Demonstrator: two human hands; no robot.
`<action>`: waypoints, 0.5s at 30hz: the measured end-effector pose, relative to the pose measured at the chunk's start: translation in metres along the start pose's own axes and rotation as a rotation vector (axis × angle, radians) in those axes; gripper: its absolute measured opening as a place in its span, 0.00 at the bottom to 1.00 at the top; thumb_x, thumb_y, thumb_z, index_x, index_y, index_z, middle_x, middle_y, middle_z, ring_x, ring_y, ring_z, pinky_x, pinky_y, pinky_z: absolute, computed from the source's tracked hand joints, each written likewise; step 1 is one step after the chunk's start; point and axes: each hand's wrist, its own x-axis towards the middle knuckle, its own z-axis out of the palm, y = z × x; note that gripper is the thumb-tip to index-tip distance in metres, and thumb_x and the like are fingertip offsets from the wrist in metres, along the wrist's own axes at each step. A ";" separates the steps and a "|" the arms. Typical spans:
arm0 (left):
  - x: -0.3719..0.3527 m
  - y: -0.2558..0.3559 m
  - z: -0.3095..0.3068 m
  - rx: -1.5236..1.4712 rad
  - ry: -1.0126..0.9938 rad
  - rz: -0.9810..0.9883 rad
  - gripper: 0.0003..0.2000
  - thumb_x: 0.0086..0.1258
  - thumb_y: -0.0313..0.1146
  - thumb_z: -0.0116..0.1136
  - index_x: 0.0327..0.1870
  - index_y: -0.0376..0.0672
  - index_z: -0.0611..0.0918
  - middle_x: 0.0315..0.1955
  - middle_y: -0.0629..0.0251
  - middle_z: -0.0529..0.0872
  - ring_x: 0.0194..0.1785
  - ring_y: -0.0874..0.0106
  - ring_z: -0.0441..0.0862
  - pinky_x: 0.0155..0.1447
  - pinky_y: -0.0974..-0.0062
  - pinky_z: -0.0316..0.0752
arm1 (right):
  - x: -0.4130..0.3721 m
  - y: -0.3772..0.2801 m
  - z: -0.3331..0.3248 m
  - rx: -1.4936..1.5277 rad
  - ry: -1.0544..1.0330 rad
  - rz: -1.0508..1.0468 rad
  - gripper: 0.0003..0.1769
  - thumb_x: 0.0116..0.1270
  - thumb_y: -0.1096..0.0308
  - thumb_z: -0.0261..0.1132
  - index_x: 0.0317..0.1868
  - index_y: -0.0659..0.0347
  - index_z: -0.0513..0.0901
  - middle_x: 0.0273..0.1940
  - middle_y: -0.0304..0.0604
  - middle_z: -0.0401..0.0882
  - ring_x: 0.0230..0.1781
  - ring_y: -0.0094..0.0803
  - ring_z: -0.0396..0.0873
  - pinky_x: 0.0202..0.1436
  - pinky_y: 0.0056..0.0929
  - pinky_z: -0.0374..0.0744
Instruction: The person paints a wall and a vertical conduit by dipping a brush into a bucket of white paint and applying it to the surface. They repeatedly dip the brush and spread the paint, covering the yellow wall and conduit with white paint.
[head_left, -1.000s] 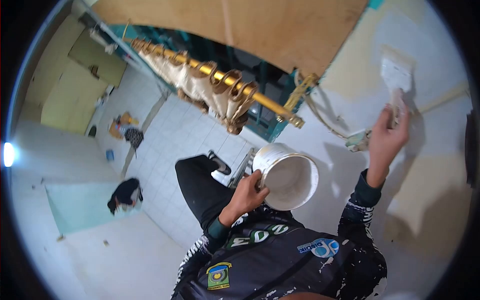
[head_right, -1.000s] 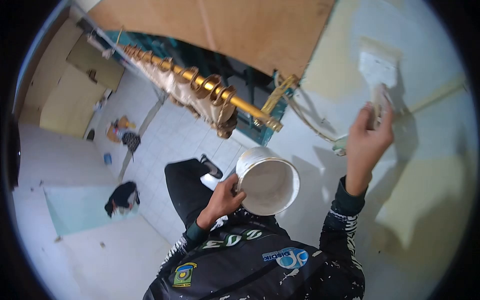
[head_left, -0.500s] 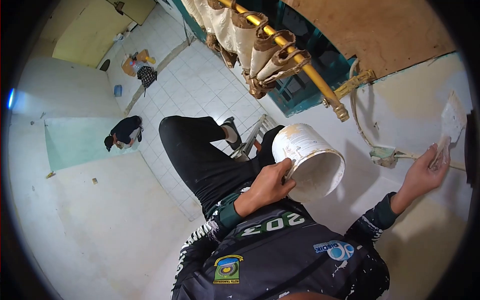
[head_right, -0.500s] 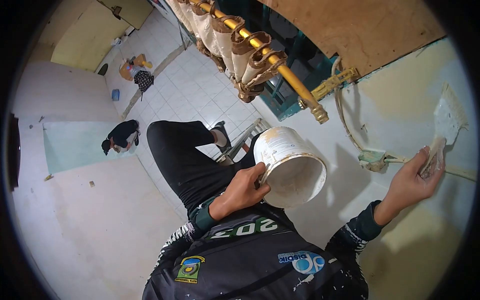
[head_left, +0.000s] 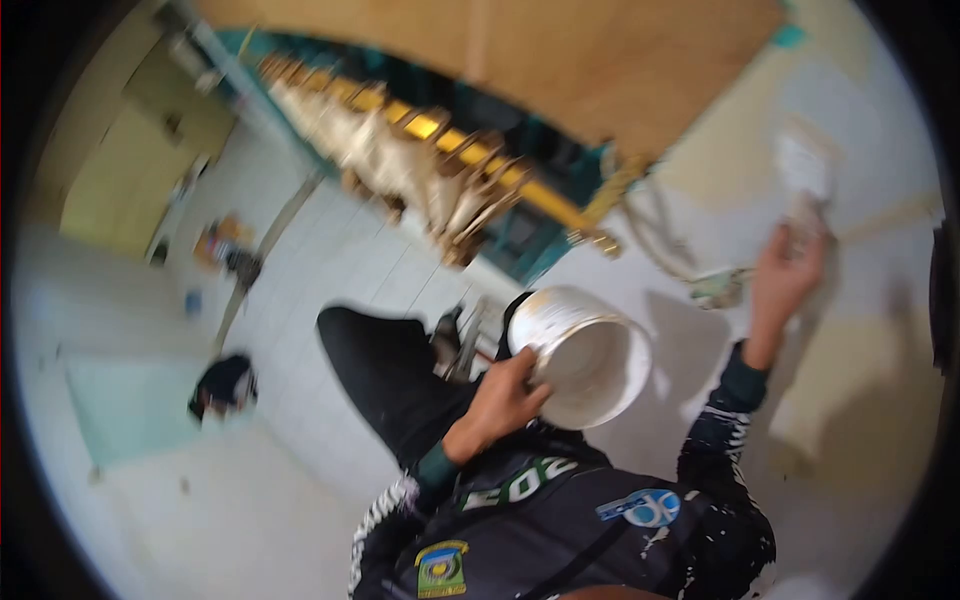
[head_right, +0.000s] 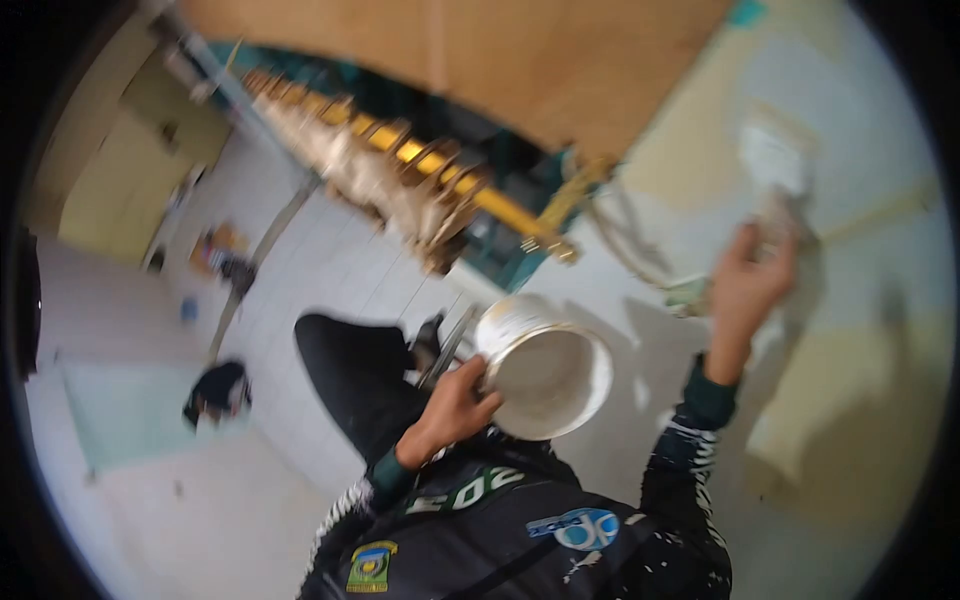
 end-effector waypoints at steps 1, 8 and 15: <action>0.002 -0.001 -0.002 0.008 0.005 -0.012 0.14 0.61 0.32 0.67 0.38 0.34 0.73 0.23 0.44 0.78 0.28 0.45 0.80 0.34 0.56 0.74 | 0.003 -0.018 -0.005 0.044 -0.015 0.056 0.22 0.71 0.77 0.60 0.64 0.69 0.80 0.59 0.58 0.84 0.59 0.50 0.83 0.65 0.40 0.77; 0.019 -0.008 -0.021 0.012 -0.011 -0.067 0.11 0.62 0.31 0.61 0.36 0.31 0.76 0.21 0.53 0.76 0.24 0.65 0.71 0.33 0.64 0.72 | 0.018 -0.086 -0.040 0.157 -0.064 0.405 0.21 0.68 0.81 0.60 0.61 0.70 0.80 0.50 0.63 0.85 0.45 0.53 0.86 0.48 0.38 0.83; 0.022 -0.006 -0.017 0.020 -0.061 -0.020 0.12 0.62 0.32 0.62 0.35 0.32 0.75 0.21 0.53 0.76 0.24 0.66 0.72 0.33 0.65 0.73 | 0.083 -0.096 -0.008 0.046 0.181 -0.047 0.24 0.68 0.79 0.61 0.65 0.70 0.77 0.37 0.57 0.80 0.30 0.50 0.82 0.32 0.41 0.80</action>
